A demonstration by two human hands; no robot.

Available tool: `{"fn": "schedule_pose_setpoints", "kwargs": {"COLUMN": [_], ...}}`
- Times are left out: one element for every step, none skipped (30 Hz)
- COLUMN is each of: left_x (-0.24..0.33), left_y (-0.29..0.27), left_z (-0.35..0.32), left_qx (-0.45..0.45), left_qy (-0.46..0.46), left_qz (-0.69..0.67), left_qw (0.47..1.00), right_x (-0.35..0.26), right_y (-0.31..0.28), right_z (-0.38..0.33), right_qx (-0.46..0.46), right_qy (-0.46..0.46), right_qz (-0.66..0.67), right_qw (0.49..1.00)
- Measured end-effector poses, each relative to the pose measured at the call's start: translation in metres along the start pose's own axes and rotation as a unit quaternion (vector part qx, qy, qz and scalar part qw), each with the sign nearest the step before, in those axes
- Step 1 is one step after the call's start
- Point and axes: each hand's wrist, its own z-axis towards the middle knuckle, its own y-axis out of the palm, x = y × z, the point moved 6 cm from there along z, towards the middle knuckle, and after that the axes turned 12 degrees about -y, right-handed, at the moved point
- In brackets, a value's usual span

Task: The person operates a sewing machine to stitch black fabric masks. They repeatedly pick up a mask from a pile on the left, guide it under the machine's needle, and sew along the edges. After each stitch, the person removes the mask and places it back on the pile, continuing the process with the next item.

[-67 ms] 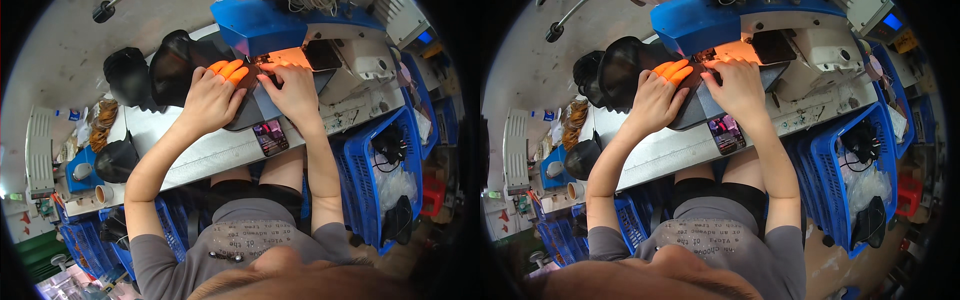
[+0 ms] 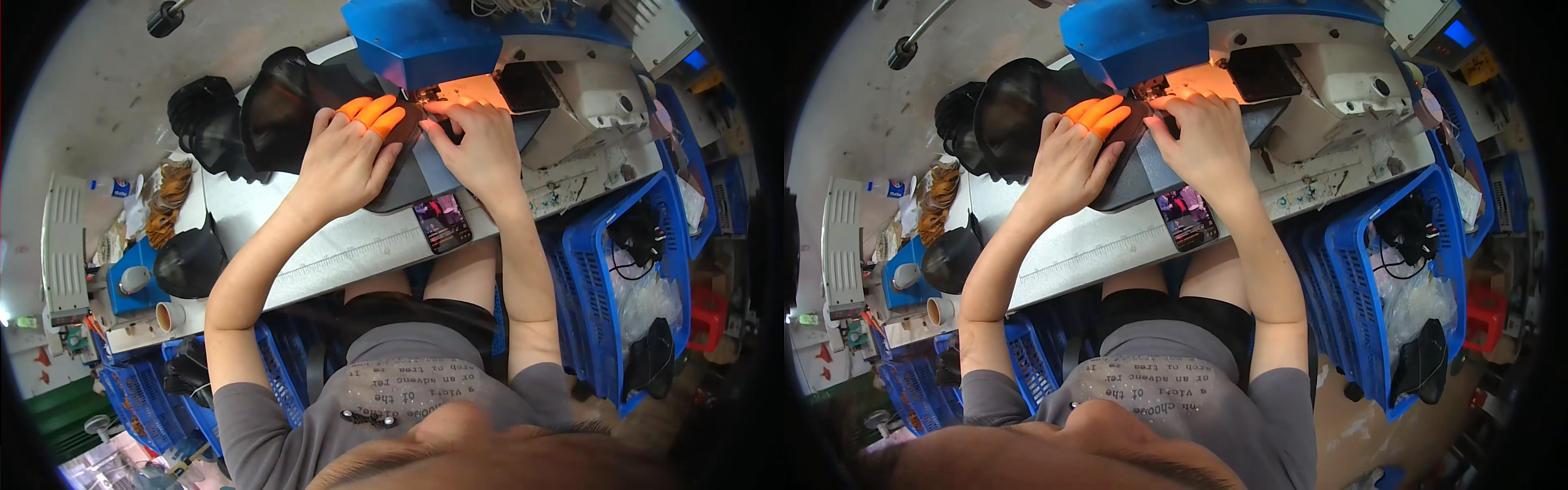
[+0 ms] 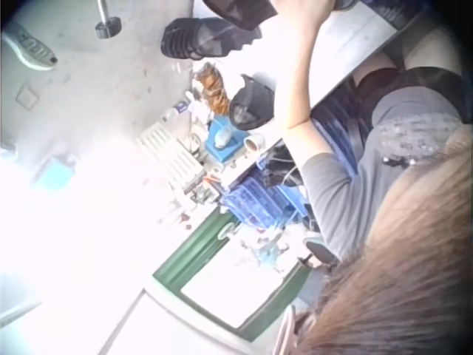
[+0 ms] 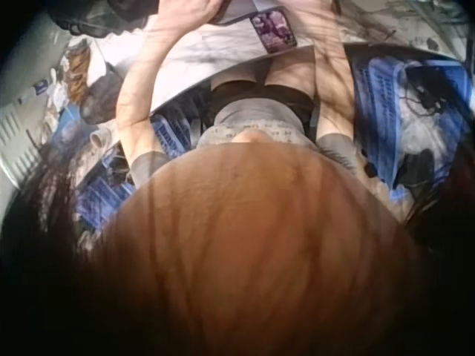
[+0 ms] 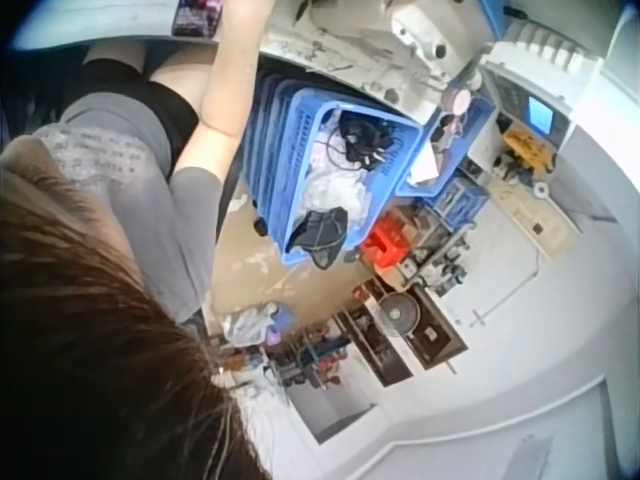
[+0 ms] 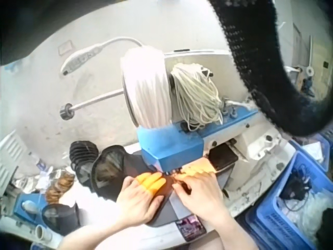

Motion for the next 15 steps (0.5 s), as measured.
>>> {"fn": "schedule_pose_setpoints", "kwargs": {"left_x": [-0.0004, -0.0010, -0.0012, -0.0010, -0.0005, -0.0001, 0.0002, 0.0006, 0.0007, 0.0000, -0.0008, -0.0013, -0.0010, -0.0008, -0.0004], "left_y": [0.0001, 0.0006, 0.0011, 0.0014, 0.0006, 0.0005, 0.0005, 0.0007, 0.0007, 0.0014, 0.0020, 0.0031, 0.0022, 0.0014, 0.0010], "left_z": [-0.0007, -0.0015, -0.0017, -0.0014, -0.0007, 0.0000, 0.0006, 0.0013, 0.0011, 0.0007, 0.0001, -0.0001, 0.0001, 0.0003, 0.0007], "left_qx": [0.006, 0.011, 0.018, 0.014, 0.009, 0.005, 0.003, 0.002, -0.001, -0.009, -0.018, -0.026, -0.014, -0.002, 0.010], "left_qy": [0.000, 0.000, 0.000, -0.002, -0.004, -0.006, -0.008, -0.009, -0.011, -0.018, -0.025, -0.031, -0.030, -0.029, -0.027], "left_qz": [-0.001, -0.003, -0.005, -0.005, -0.005, -0.005, -0.006, -0.007, -0.007, -0.003, 0.001, 0.004, -0.003, -0.010, -0.018], "left_qw": [1.000, 1.000, 1.000, 1.000, 1.000, 1.000, 1.000, 1.000, 1.000, 1.000, 1.000, 0.999, 0.999, 1.000, 0.999], "right_x": [-0.0003, -0.0007, -0.0009, -0.0009, -0.0014, -0.0013, -0.0013, -0.0012, -0.0014, -0.0014, -0.0012, -0.0010, -0.0012, -0.0018, -0.0020], "right_y": [0.0002, 0.0002, -0.0003, -0.0004, -0.0007, -0.0009, -0.0013, -0.0018, -0.0016, -0.0011, -0.0005, -0.0007, -0.0011, -0.0015, -0.0017], "right_z": [-0.0003, -0.0001, 0.0002, 0.0001, -0.0003, -0.0008, -0.0011, -0.0013, -0.0016, -0.0017, -0.0017, -0.0018, -0.0018, -0.0017, -0.0017], "right_qx": [0.003, 0.007, 0.010, 0.011, 0.011, 0.012, 0.013, 0.015, 0.016, 0.017, 0.018, 0.018, 0.019, 0.020, 0.021], "right_qy": [-0.002, -0.005, -0.007, -0.004, -0.001, 0.003, 0.003, 0.003, 0.003, 0.002, 0.001, 0.000, 0.000, 0.000, 0.000], "right_qz": [0.001, 0.003, 0.003, 0.001, -0.001, -0.003, -0.006, -0.008, -0.009, -0.010, -0.011, -0.012, -0.010, -0.008, -0.007], "right_qw": [1.000, 1.000, 1.000, 1.000, 1.000, 1.000, 1.000, 1.000, 1.000, 1.000, 1.000, 1.000, 1.000, 1.000, 1.000]}}
